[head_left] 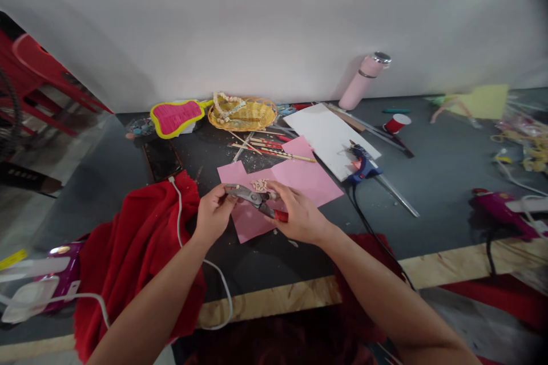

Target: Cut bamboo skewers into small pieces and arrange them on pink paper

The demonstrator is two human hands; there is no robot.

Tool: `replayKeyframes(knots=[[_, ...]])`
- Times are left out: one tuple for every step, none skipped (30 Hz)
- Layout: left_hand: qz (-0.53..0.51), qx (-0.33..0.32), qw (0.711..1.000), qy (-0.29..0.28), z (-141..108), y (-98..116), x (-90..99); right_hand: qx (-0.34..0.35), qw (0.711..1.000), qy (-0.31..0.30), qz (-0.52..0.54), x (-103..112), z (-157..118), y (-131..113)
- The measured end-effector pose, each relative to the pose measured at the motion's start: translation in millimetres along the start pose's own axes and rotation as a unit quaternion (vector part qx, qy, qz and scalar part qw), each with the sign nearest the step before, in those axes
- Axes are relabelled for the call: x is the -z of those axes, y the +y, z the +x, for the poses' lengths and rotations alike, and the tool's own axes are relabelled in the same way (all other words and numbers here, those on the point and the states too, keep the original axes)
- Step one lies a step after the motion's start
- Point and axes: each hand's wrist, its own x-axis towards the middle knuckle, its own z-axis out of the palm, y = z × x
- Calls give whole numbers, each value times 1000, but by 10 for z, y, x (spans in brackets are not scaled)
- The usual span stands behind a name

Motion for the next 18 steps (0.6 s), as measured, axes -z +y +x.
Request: replayKeyframes(knots=[[0, 3, 1000, 1, -1, 1, -4, 1, 1000, -15, -8, 10, 1, -10], [0, 5, 1000, 2, -3, 4, -8, 3, 999, -32, -15, 23, 4, -21], [-1, 6, 1000, 2, -5, 8, -12, 3, 999, -46, -21, 38, 7, -33], [-1, 6, 1000, 1, -7, 13, -14, 2, 998, -56, -23, 54, 10, -44], [-1, 4, 1000, -1, -10, 19, -16, -1, 998, -63, -21, 68, 12, -55], [0, 2, 1000, -1, -12, 26, -16, -4, 998, -67, -18, 80, 13, -66], [1, 0, 1000, -1, -14, 32, -15, -9, 998, -68, -15, 88, 12, -75], [2, -2, 1000, 1, -16, 37, -13, -15, 997, -70, -13, 93, 10, -85], [1, -5, 1000, 2, -18, 41, -11, -22, 997, -71, -14, 94, 8, -94], [1, -6, 1000, 4, -19, 42, -9, -28, 997, -73, -15, 93, 4, -103], [0, -6, 1000, 5, -20, 41, -8, -34, 997, -74, -17, 89, 1, -111], [-1, -6, 1000, 6, -20, 38, -6, -37, 996, -74, -19, 84, -2, -119], [-2, -4, 1000, 7, -21, 35, -5, -38, 996, -74, -19, 79, -4, -127], [-3, -2, 1000, 7, -21, 32, -5, -39, 996, -73, -18, 74, -5, -133], [-5, 0, 1000, 7, -22, 29, -5, -40, 996, -72, -18, 69, -6, -139], [-7, 2, 1000, 8, -23, 29, -6, -41, 996, -72, -20, 66, -6, -143], [-9, 3, 1000, 8, -23, 30, -7, -42, 996, -71, -21, 63, -6, -147], [-10, 5, 1000, 8, -24, 33, -8, -42, 996, -71, -23, 62, -6, -149]])
